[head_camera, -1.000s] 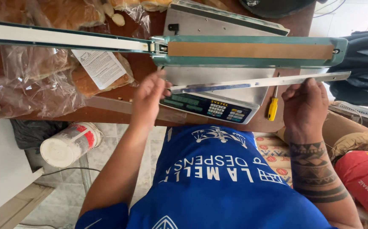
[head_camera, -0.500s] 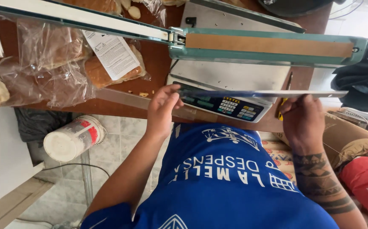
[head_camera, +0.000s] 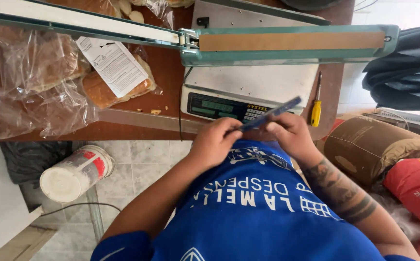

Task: Applying a protective strip to a bag sealer and adjusting it with a screwdriver

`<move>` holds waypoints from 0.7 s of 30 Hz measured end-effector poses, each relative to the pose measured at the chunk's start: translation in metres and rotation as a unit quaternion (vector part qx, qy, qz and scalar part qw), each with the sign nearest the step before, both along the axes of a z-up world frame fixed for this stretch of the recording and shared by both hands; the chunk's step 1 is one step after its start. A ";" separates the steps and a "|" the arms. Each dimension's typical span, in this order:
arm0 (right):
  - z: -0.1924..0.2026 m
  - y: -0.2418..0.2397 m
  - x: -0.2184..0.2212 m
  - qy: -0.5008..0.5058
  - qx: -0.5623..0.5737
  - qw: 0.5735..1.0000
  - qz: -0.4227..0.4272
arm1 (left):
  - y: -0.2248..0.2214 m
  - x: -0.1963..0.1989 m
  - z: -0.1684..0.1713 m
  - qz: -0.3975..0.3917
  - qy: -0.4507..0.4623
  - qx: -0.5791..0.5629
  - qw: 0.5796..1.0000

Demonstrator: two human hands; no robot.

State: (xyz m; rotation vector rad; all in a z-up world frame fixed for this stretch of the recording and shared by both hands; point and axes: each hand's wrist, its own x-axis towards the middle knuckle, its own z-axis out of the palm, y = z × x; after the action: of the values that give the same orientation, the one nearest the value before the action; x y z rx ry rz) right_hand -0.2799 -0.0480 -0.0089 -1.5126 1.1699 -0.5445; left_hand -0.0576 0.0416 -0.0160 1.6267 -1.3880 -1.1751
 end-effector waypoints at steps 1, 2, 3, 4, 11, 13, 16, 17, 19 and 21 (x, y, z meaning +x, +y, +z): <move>-0.004 -0.010 0.004 0.001 -0.002 1.000 -0.001 | 0.002 0.009 0.004 -0.001 0.001 -0.002 1.000; -0.008 -0.020 0.008 0.077 -0.055 0.995 0.035 | 0.005 0.018 0.008 0.029 0.021 0.029 0.999; -0.012 -0.029 0.012 0.153 -0.107 0.980 0.071 | 0.008 0.027 0.012 0.058 0.042 0.061 0.996; -0.017 -0.038 0.015 0.154 -0.109 0.979 0.071 | 0.012 0.033 0.009 0.058 0.042 0.059 0.996; -0.021 -0.072 0.050 0.331 -0.267 0.867 0.260 | 0.038 0.064 -0.005 0.197 0.033 0.102 0.975; -0.033 -0.078 0.052 0.343 -0.280 0.852 0.280 | 0.048 0.064 -0.012 0.212 0.020 0.096 0.972; -0.054 -0.083 0.048 0.368 -0.293 0.826 0.311 | 0.060 0.062 -0.018 0.196 -0.020 0.088 0.976; -0.052 -0.083 0.049 0.378 -0.307 0.811 0.324 | 0.063 0.061 -0.020 0.190 -0.016 0.093 0.977; -0.047 -0.085 0.051 0.387 -0.324 0.795 0.337 | 0.064 0.059 -0.020 0.185 -0.012 0.097 0.978; -0.043 -0.085 0.051 0.381 -0.294 0.808 0.340 | 0.065 0.057 -0.014 0.180 -0.008 0.110 0.977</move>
State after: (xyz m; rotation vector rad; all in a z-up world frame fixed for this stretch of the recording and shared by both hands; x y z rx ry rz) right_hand -0.2284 -0.1329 -0.0521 -2.6842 0.9288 0.2800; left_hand -0.0003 0.1064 -0.0302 1.9466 -0.9411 -1.1278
